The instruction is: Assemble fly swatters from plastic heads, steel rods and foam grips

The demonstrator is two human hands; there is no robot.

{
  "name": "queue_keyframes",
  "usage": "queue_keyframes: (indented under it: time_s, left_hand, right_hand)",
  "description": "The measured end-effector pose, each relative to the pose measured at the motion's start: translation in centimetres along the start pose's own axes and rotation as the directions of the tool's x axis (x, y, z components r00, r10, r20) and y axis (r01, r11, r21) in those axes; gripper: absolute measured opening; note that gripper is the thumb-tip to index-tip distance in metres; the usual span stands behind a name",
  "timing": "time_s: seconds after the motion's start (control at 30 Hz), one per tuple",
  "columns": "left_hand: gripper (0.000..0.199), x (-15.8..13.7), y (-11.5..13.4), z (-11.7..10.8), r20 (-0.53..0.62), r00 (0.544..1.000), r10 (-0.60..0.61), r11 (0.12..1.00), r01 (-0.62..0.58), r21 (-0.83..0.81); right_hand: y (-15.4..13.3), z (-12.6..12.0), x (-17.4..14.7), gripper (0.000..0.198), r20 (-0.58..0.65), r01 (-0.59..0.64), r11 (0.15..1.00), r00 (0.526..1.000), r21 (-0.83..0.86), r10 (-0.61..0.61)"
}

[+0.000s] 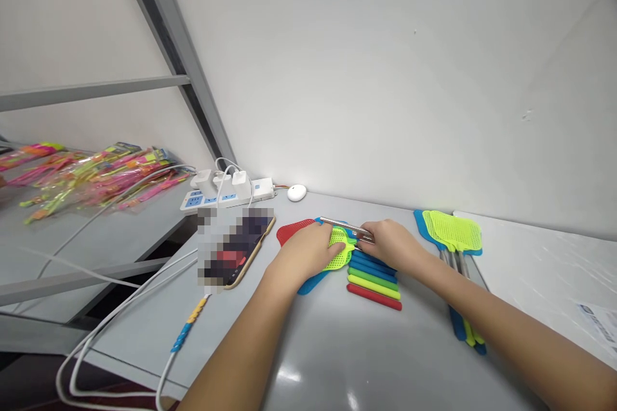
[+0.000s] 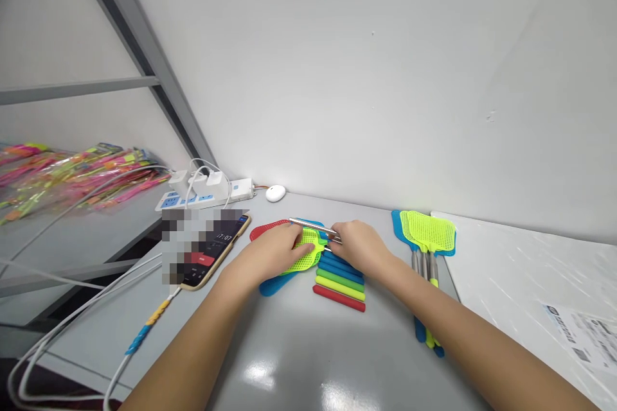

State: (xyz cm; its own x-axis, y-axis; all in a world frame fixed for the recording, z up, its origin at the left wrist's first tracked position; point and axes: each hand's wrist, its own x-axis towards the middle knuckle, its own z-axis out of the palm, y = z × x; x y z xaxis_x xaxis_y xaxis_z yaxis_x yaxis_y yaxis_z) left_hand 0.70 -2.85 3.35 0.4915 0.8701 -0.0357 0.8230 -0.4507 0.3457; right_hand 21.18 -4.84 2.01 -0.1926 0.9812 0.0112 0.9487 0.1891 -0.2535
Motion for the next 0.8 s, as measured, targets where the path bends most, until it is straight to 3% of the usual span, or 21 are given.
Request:
queue_keyframes:
  time_s: [0.4, 0.57, 0.73, 0.8]
  left_hand:
    - [0.031, 0.0, -0.6, -0.2, 0.023, 1.0, 0.0, 0.998, 0.001, -0.056]
    - [0.033, 0.2, -0.9, 0.0, -0.002, 0.999, 0.033, 0.998, -0.033, -0.057]
    - [0.043, 0.4, -0.2, 0.0, -0.009, 0.999, 0.049, 0.992, -0.049, -0.115]
    - [0.053, 0.5, 0.5, 0.1, -0.103, 0.992, 0.07, 0.99, -0.082, -0.117]
  right_hand:
    - [2.6, -0.4, -2.8, 0.024, -0.045, 0.164, 0.976, 0.984, -0.142, -0.172]
    - [3.8, -0.6, -5.3, 0.027, -0.144, 0.368, 0.876, 0.893, -0.31, -0.426]
    - [4.1, -1.8, -6.6, 0.025, -0.194, 0.402, 0.806, 0.832, -0.433, -0.52]
    - [4.2, -2.4, -6.6, 0.021, -0.205, 0.434, 0.774, 0.797, -0.462, -0.569]
